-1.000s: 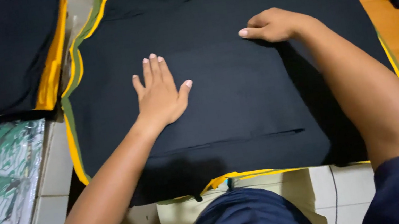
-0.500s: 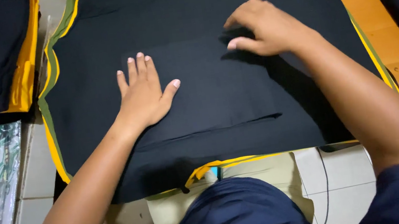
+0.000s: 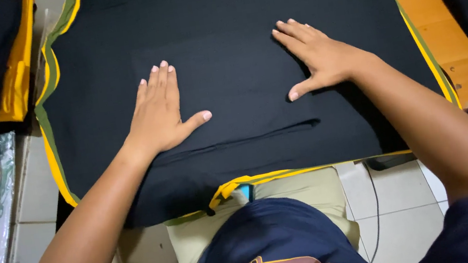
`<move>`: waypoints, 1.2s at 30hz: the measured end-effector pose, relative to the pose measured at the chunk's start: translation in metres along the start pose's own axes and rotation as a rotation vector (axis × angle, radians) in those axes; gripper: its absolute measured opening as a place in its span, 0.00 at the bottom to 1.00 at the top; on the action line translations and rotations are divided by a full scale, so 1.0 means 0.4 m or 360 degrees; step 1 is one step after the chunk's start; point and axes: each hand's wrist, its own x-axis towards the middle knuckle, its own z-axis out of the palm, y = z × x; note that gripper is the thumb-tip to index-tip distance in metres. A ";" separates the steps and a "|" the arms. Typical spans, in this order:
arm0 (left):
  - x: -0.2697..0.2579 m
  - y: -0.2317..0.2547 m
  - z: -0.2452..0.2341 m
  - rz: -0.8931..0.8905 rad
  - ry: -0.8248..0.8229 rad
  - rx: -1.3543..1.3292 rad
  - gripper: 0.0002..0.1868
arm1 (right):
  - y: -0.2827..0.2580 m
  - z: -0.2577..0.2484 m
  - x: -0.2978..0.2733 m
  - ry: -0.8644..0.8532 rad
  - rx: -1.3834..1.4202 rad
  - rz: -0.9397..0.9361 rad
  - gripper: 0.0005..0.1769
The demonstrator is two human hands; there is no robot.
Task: Smoothing and folding t-shirts on a flat surface to prepare them for storage.
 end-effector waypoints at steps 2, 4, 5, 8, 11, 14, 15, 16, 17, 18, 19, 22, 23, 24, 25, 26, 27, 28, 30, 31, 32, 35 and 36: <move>0.011 -0.011 0.001 0.0000 -0.0090 0.0066 0.61 | 0.003 -0.002 -0.026 0.0239 0.0106 -0.0144 0.72; 0.029 0.011 -0.007 0.0040 -0.0067 0.0103 0.59 | -0.058 -0.034 -0.072 0.0375 0.0129 -0.0233 0.62; 0.037 0.021 -0.008 0.0074 -0.0054 0.0133 0.57 | -0.089 -0.046 -0.096 0.0500 0.0159 -0.0323 0.54; 0.034 0.119 -0.054 0.0289 -0.0031 0.0013 0.54 | -0.153 -0.017 -0.173 0.0691 0.0076 -0.0181 0.45; 0.046 0.146 -0.010 0.0296 -0.0169 -0.0092 0.52 | -0.202 0.036 -0.222 0.0809 -0.0104 -0.0022 0.35; 0.038 0.140 0.014 0.0320 -0.0099 -0.0031 0.51 | -0.203 0.095 -0.242 0.0868 -0.0181 0.0022 0.29; 0.035 0.139 0.016 0.0324 -0.0096 -0.0022 0.51 | -0.194 0.115 -0.241 0.0879 -0.0182 0.0023 0.29; 0.033 0.138 0.017 0.0331 -0.0096 -0.0023 0.51 | -0.185 0.134 -0.240 0.1069 -0.0270 -0.0085 0.20; 0.032 0.136 0.019 0.0339 -0.0096 -0.0025 0.52 | -0.176 0.154 -0.239 0.1260 -0.0358 -0.0193 0.13; 0.032 0.136 0.019 0.0340 -0.0094 -0.0022 0.52 | -0.188 0.150 -0.240 0.1263 -0.0359 -0.0194 0.13; 0.033 0.135 0.020 0.0338 -0.0090 -0.0008 0.52 | -0.200 0.148 -0.240 0.1285 -0.0282 -0.0192 0.09; 0.040 0.148 0.006 0.0303 -0.0177 0.0034 0.53 | -0.211 0.154 -0.248 0.1296 -0.0203 -0.0173 0.07; 0.043 0.155 -0.003 0.0269 -0.0259 0.0067 0.53 | -0.212 0.159 -0.252 0.1291 -0.0207 -0.0160 0.06; 0.058 0.155 -0.004 0.0275 -0.0259 0.0071 0.53 | -0.218 0.140 -0.254 0.1295 -0.0209 -0.0154 0.06; 0.074 0.155 -0.007 0.0261 -0.0328 0.0146 0.54 | -0.224 0.120 -0.257 0.1182 -0.0095 -0.0178 0.01; 0.092 0.156 -0.010 0.0246 -0.0393 0.0222 0.56 | -0.228 0.098 -0.259 0.1069 0.0016 -0.0204 0.08; 0.103 0.193 -0.042 0.0251 -0.0390 0.0224 0.56 | -0.223 0.075 -0.254 0.1073 0.0012 -0.0201 0.08; 0.113 0.228 -0.074 0.0443 -0.0257 0.0198 0.51 | -0.218 0.053 -0.247 0.1080 0.0130 -0.0310 0.09; 0.155 0.278 -0.096 0.0640 -0.0124 0.0173 0.46 | -0.207 0.017 -0.225 0.1088 0.0246 -0.0415 0.11; 0.188 0.292 -0.087 0.0791 -0.0106 0.0071 0.42 | -0.200 0.004 -0.210 0.1083 0.0310 -0.0509 0.08; 0.222 0.308 -0.076 0.0942 -0.0088 -0.0034 0.39 | -0.192 -0.009 -0.196 0.1076 0.0374 -0.0601 0.05; 0.325 0.297 0.006 0.1111 -0.0078 0.0010 0.37 | -0.159 0.014 -0.168 0.0992 0.0409 -0.0658 0.05; 0.344 0.294 0.016 0.1113 -0.0069 0.0013 0.37 | -0.159 0.020 -0.171 0.0993 0.0400 -0.0662 0.05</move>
